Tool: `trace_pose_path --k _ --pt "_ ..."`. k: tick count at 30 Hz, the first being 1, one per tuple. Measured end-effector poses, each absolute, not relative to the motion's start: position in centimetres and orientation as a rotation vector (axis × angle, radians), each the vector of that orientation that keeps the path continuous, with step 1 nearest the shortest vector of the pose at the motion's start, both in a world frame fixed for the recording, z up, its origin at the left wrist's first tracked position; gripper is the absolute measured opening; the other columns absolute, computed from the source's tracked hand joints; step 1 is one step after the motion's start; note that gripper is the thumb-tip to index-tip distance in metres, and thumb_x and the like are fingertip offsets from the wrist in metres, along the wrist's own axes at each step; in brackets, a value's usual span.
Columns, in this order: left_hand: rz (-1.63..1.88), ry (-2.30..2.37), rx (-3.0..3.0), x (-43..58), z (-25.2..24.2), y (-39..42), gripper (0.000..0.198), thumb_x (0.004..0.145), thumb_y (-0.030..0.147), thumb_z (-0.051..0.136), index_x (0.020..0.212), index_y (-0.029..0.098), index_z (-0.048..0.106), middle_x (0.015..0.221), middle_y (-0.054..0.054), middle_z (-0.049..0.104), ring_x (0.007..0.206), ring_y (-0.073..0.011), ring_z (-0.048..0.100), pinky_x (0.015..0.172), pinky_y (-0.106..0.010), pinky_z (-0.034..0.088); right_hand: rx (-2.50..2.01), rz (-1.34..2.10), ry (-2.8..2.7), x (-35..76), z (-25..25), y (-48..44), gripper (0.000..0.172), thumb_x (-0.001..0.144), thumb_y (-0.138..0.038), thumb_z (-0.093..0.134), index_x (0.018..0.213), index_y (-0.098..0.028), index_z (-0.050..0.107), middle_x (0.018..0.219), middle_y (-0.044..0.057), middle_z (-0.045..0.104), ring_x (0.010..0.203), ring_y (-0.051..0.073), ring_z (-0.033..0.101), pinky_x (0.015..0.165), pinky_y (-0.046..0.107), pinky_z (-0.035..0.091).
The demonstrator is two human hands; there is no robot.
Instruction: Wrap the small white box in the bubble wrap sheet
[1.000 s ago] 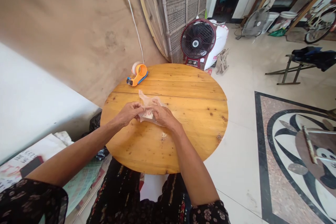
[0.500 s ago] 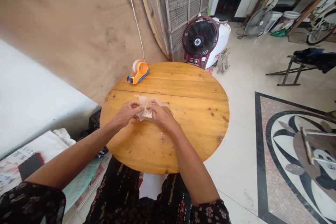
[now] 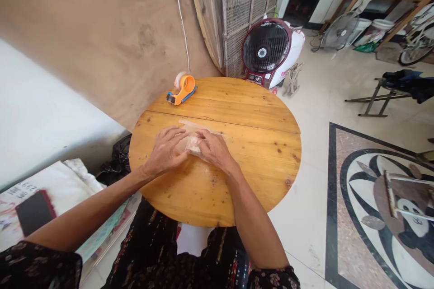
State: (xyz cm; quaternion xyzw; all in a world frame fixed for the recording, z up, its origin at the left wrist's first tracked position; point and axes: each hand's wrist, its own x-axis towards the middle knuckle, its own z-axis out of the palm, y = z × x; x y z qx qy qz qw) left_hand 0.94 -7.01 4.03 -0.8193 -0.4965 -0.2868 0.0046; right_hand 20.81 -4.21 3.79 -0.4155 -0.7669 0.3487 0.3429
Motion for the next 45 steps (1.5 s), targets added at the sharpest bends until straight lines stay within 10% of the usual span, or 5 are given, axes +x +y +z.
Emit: trace_pose_path --k 7,18,23,30,45 --pt "-0.872 -1.605 -2.778 1.1 4.0 -6.2 0.054 0.071 0.027 0.059 0.123 0.014 0.053 0.102 -0.009 0.062 0.101 -0.0263 0.054 0.094 -0.044 0.040 -0.963 1.201 -1.696 21.4 4.5 -4.1 0.029 0.090 -0.028 0.043 0.107 -0.017 0.064 0.089 0.004 0.071 0.095 0.017 0.062 0.092 0.033 0.041" --pt "-1.163 -2.142 -2.989 -0.3 5.6 -4.5 0.029 0.083 0.030 0.044 0.060 0.017 0.056 0.060 -0.001 0.062 0.063 -0.0160 0.060 0.064 -0.027 0.048 -0.994 1.158 -1.643 21.4 2.7 -3.2 0.021 0.081 -0.027 0.053 0.089 -0.018 0.070 0.106 0.007 0.067 0.098 0.018 0.061 0.087 0.032 0.045" --pt "-0.885 -2.351 -3.074 -0.4 5.7 -3.9 0.011 0.074 0.025 0.053 0.076 0.018 0.061 0.054 0.002 0.059 0.050 -0.0133 0.055 0.047 -0.021 0.038 -1.148 1.064 -1.896 21.4 3.2 -3.5 0.037 0.079 -0.031 0.060 0.115 -0.020 0.062 0.110 0.007 0.066 0.097 0.020 0.061 0.082 0.032 0.046" --pt "-0.911 -1.968 -3.370 0.4 4.8 -4.2 0.075 0.068 0.008 0.043 0.142 0.021 0.036 0.093 -0.003 0.068 0.072 -0.0147 0.062 0.064 -0.023 0.045 -1.300 0.883 -2.287 20.8 3.6 -4.3 0.071 0.074 -0.029 0.065 0.141 -0.024 0.041 0.104 0.006 0.069 0.088 0.023 0.062 0.078 0.032 0.043" --pt "-0.716 -1.919 -3.283 0.5 3.9 -4.1 0.073 0.070 0.009 0.043 0.143 0.015 0.037 0.092 -0.006 0.068 0.078 -0.0182 0.063 0.074 -0.029 0.047 -1.409 0.601 -2.385 20.5 4.2 -5.3 0.061 0.080 -0.027 0.057 0.139 -0.024 0.046 0.107 0.008 0.071 0.090 0.024 0.063 0.078 0.032 0.044"
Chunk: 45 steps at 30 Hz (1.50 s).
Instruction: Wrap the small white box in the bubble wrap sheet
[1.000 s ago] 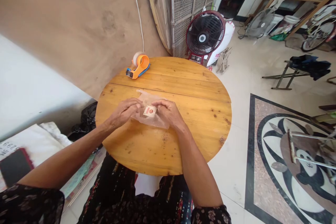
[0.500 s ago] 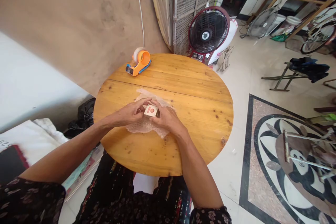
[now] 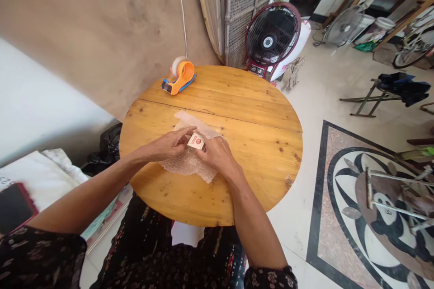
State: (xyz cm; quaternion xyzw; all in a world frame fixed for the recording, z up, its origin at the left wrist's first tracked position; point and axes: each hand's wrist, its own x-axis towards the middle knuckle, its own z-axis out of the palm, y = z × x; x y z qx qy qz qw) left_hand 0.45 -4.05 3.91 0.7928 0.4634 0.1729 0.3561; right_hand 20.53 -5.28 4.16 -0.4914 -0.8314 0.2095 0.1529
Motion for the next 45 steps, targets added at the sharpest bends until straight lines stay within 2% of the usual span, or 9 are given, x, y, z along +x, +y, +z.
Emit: trace_pose_path --k 12,16,20,26,29,34,37,42,45 --pt "0.472 1.128 2.002 0.8 4.5 -4.4 0.069 0.068 0.008 0.043 0.135 0.023 0.044 0.090 -0.001 0.066 0.068 -0.0146 0.059 0.063 -0.025 0.044 -1.362 0.844 -2.322 20.7 4.9 -5.3 0.072 0.080 -0.040 0.061 0.145 -0.028 0.031 0.121 0.007 0.064 0.102 0.027 0.061 0.083 0.036 0.045" --pt "0.644 1.309 2.065 0.3 3.8 -5.0 0.057 0.071 0.012 0.044 0.127 0.019 0.053 0.104 -0.006 0.064 0.075 -0.0150 0.059 0.071 -0.027 0.048 -1.418 0.828 -2.253 20.5 4.6 -5.3 0.073 0.082 -0.044 0.057 0.147 -0.026 0.027 0.106 0.007 0.068 0.083 0.024 0.063 0.074 0.033 0.044" --pt "0.756 1.634 2.168 -2.4 2.9 -5.7 0.043 0.076 0.020 0.047 0.118 0.017 0.059 0.114 -0.009 0.057 0.084 -0.0174 0.059 0.082 -0.032 0.049 -1.422 0.819 -2.262 20.5 4.5 -5.3 0.071 0.083 -0.045 0.056 0.146 -0.025 0.031 0.101 0.007 0.068 0.084 0.024 0.062 0.075 0.033 0.043" --pt "0.524 1.910 1.911 -6.4 2.1 -5.8 0.051 0.076 0.047 0.056 0.115 0.014 0.059 0.090 -0.009 0.066 0.069 -0.0200 0.061 0.065 -0.031 0.048 -1.384 0.822 -2.230 20.6 4.0 -5.1 0.069 0.082 -0.044 0.056 0.144 -0.025 0.032 0.102 0.008 0.067 0.076 0.021 0.060 0.072 0.031 0.043" --pt "0.520 1.844 1.801 -6.4 2.2 -5.5 0.049 0.074 0.050 0.058 0.108 0.015 0.062 0.078 -0.005 0.066 0.066 -0.0198 0.061 0.059 -0.028 0.045 -1.371 0.815 -2.150 20.6 3.6 -4.8 0.070 0.084 -0.042 0.051 0.147 -0.021 0.027 0.111 0.011 0.064 0.073 0.018 0.058 0.067 0.029 0.043" --pt "0.519 1.632 1.729 -4.8 2.8 -4.7 0.038 0.078 0.052 0.053 0.085 0.017 0.065 0.059 0.000 0.057 0.051 -0.0151 0.053 0.047 -0.024 0.036 -1.331 0.888 -2.143 20.9 3.4 -4.5 0.068 0.087 -0.038 0.048 0.148 -0.019 0.025 0.098 0.008 0.066 0.074 0.018 0.058 0.071 0.030 0.043" --pt "0.509 1.593 1.729 -4.5 2.6 -4.2 0.036 0.078 0.046 0.053 0.094 0.016 0.065 0.059 0.001 0.057 0.049 -0.0143 0.051 0.046 -0.024 0.035 -1.321 0.884 -2.097 21.1 3.4 -4.5 0.061 0.090 -0.035 0.044 0.146 -0.019 0.029 0.097 0.007 0.065 0.087 0.021 0.059 0.082 0.033 0.043" --pt "0.647 1.549 2.017 -4.8 4.3 -6.2 0.042 0.082 0.034 0.049 0.120 0.017 0.056 0.094 -0.008 0.066 0.083 -0.0208 0.063 0.072 -0.033 0.050 -1.303 0.885 -2.037 21.1 3.4 -4.4 0.054 0.093 -0.033 0.037 0.144 -0.017 0.033 0.101 0.009 0.065 0.099 0.022 0.058 0.091 0.036 0.041" --pt "0.602 1.248 2.525 -4.3 6.3 -9.3 0.045 0.077 0.042 0.063 0.117 0.022 0.060 0.126 -0.011 0.057 0.122 -0.0304 0.048 0.103 -0.047 0.038 -1.293 0.899 -2.035 21.1 3.3 -4.2 0.052 0.094 -0.033 0.035 0.144 -0.017 0.034 0.106 0.010 0.065 0.104 0.023 0.058 0.094 0.037 0.041"
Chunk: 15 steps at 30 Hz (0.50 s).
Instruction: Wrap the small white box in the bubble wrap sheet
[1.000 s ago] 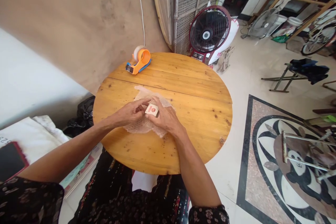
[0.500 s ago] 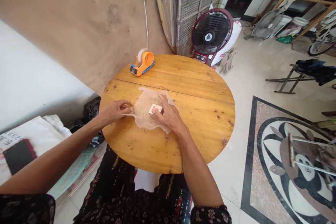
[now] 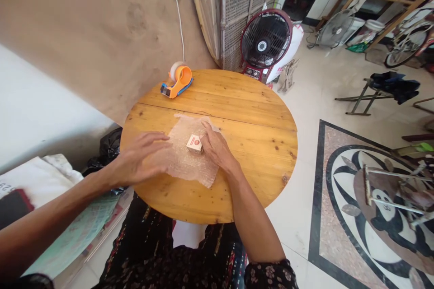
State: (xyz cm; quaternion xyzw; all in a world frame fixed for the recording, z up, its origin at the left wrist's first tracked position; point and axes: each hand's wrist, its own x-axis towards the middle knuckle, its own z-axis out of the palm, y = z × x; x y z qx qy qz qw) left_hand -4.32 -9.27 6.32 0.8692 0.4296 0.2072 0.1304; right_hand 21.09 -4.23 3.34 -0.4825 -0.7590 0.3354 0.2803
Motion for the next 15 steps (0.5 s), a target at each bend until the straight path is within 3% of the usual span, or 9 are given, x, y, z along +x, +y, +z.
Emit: trace_pose_path --k 3,6,9,10,13,15 --pt "0.422 1.119 2.798 -3.0 6.5 -11.1 0.047 0.076 0.035 0.068 0.120 0.022 0.059 0.139 -0.011 0.049 0.135 -0.0339 0.035 0.113 -0.055 0.023 -1.264 0.904 -2.024 21.1 3.1 -4.1 0.051 0.095 -0.035 0.033 0.143 -0.017 0.036 0.119 0.011 0.062 0.113 0.025 0.055 0.099 0.040 0.039" --pt "0.467 1.158 2.867 -1.7 5.2 -10.5 0.019 0.083 0.019 0.059 0.100 0.021 0.066 0.128 -0.010 0.058 0.129 -0.0294 0.043 0.111 -0.053 0.028 -1.238 0.939 -1.974 21.2 2.8 -4.0 0.051 0.096 -0.038 0.032 0.142 -0.017 0.037 0.132 0.013 0.055 0.120 0.025 0.052 0.103 0.041 0.037" --pt "0.574 1.112 2.797 -1.0 5.3 -9.6 0.010 0.085 0.022 0.055 0.084 0.020 0.065 0.122 -0.007 0.062 0.121 -0.0248 0.051 0.109 -0.049 0.031 -1.231 0.994 -1.927 21.4 2.5 -3.8 0.050 0.096 -0.041 0.031 0.141 -0.019 0.038 0.133 0.011 0.056 0.121 0.023 0.052 0.104 0.041 0.037" --pt "0.568 1.088 2.769 -0.9 5.8 -9.7 0.012 0.084 0.028 0.058 0.089 0.020 0.065 0.121 -0.008 0.062 0.118 -0.0244 0.054 0.110 -0.050 0.031 -1.234 1.004 -1.920 21.4 2.4 -3.8 0.050 0.096 -0.042 0.031 0.141 -0.020 0.038 0.131 0.010 0.057 0.121 0.023 0.052 0.104 0.041 0.037" --pt "0.520 1.059 2.765 -1.1 7.4 -11.1 0.044 0.077 0.047 0.065 0.108 0.016 0.061 0.125 -0.014 0.059 0.121 -0.0290 0.051 0.112 -0.053 0.027 -1.244 1.016 -1.928 21.4 2.4 -3.8 0.050 0.096 -0.044 0.031 0.141 -0.022 0.039 0.127 0.009 0.060 0.120 0.023 0.054 0.104 0.041 0.038" --pt "0.410 1.047 2.818 -1.1 7.4 -12.4 0.046 0.075 0.047 0.067 0.110 0.017 0.061 0.130 -0.014 0.057 0.129 -0.0334 0.043 0.114 -0.058 0.019 -1.247 1.029 -1.944 21.3 2.4 -3.8 0.050 0.097 -0.044 0.030 0.141 -0.022 0.038 0.124 0.008 0.062 0.118 0.023 0.055 0.103 0.041 0.039"
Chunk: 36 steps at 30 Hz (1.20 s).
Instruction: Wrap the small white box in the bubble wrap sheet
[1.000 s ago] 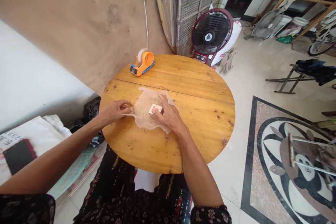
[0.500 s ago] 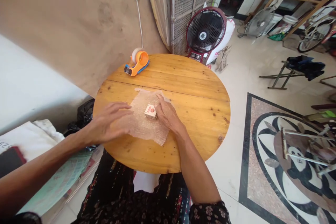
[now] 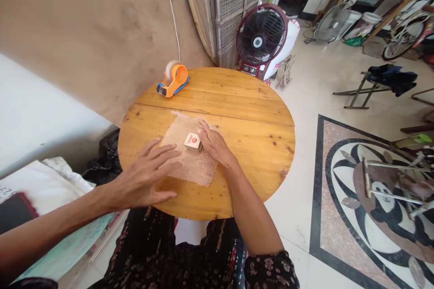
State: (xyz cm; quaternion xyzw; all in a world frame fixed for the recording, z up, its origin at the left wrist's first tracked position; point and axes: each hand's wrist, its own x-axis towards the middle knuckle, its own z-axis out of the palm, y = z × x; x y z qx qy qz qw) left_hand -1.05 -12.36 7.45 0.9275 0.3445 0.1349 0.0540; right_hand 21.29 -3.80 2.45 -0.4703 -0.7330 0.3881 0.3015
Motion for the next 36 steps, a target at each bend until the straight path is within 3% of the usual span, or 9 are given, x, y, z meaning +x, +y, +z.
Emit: trace_pose_path --k 5,8,14,17,20,22,25,30,36 --pt "0.383 1.079 2.915 0.0 4.5 -13.2 0.017 0.085 0.019 0.056 0.100 0.017 0.065 0.119 -0.010 0.063 0.124 -0.0287 0.048 0.114 -0.055 0.022 -1.247 1.038 -1.921 21.2 2.4 -3.8 0.050 0.097 -0.044 0.030 0.141 -0.021 0.038 0.128 0.009 0.060 0.121 0.024 0.054 0.104 0.042 0.038" --pt "0.493 1.073 2.935 0.6 3.9 -12.2 0.018 0.085 0.010 0.050 0.090 0.017 0.066 0.111 -0.008 0.067 0.119 -0.0260 0.052 0.112 -0.053 0.026 -1.228 1.067 -1.864 21.4 2.3 -3.7 0.052 0.096 -0.046 0.031 0.141 -0.021 0.039 0.136 0.010 0.054 0.125 0.023 0.050 0.108 0.042 0.035" --pt "0.652 1.061 2.806 1.0 5.8 -8.6 0.017 0.085 0.014 0.050 0.086 0.018 0.066 0.112 -0.008 0.067 0.108 -0.0221 0.059 0.106 -0.048 0.035 -1.226 1.169 -1.763 21.8 2.4 -3.6 0.056 0.094 -0.056 0.034 0.141 -0.025 0.039 0.140 0.008 0.050 0.130 0.023 0.045 0.110 0.045 0.033" --pt "0.797 1.125 2.647 1.4 5.8 -6.3 0.018 0.083 0.017 0.051 0.091 0.016 0.067 0.111 -0.010 0.068 0.104 -0.0220 0.061 0.094 -0.040 0.045 -1.228 1.272 -1.662 21.9 2.1 -3.3 0.061 0.091 -0.062 0.035 0.141 -0.027 0.039 0.142 0.008 0.048 0.128 0.023 0.047 0.107 0.045 0.038" --pt "0.745 1.195 2.468 1.9 5.7 -4.5 0.016 0.081 0.022 0.053 0.087 0.016 0.067 0.109 -0.008 0.070 0.100 -0.0218 0.063 0.091 -0.037 0.046 -1.171 1.394 -1.539 22.0 2.0 -3.0 0.064 0.089 -0.065 0.035 0.140 -0.027 0.039 0.141 0.008 0.048 0.122 0.023 0.053 0.104 0.043 0.042" --pt "0.638 1.236 2.313 2.1 6.0 -3.7 0.015 0.079 0.025 0.055 0.085 0.018 0.067 0.099 -0.005 0.072 0.086 -0.0181 0.065 0.079 -0.030 0.048 -1.132 1.445 -1.481 22.2 2.3 -2.9 0.064 0.089 -0.066 0.036 0.139 -0.026 0.041 0.139 0.009 0.050 0.119 0.022 0.055 0.105 0.042 0.041" --pt "0.539 1.300 2.112 2.2 6.5 -2.8 0.015 0.076 0.028 0.059 0.082 0.018 0.068 0.079 0.000 0.071 0.068 -0.0135 0.060 0.062 -0.023 0.043 -1.142 1.467 -1.507 22.6 3.3 -3.3 0.062 0.088 -0.063 0.044 0.137 -0.025 0.043 0.132 0.009 0.055 0.119 0.022 0.055 0.108 0.044 0.036" --pt "0.456 1.214 2.058 2.4 6.5 -1.5 0.015 0.073 0.029 0.059 0.074 0.016 0.067 0.067 0.002 0.065 0.062 -0.0119 0.056 0.057 -0.021 0.038 -1.133 1.503 -1.578 22.8 3.7 -3.6 0.074 0.074 -0.051 0.070 0.137 -0.024 0.042 0.125 0.012 0.058 0.121 0.025 0.053 0.100 0.043 0.044" --pt "0.438 1.115 2.006 2.6 6.1 -0.6 0.016 0.072 0.027 0.057 0.072 0.015 0.067 0.064 0.000 0.063 0.061 -0.0116 0.054 0.056 -0.020 0.038 -1.165 1.296 -1.676 22.2 2.2 -3.0 0.057 0.075 -0.038 0.068 0.126 -0.018 0.051 0.114 0.012 0.064 0.108 0.023 0.061 0.092 0.040 0.048"
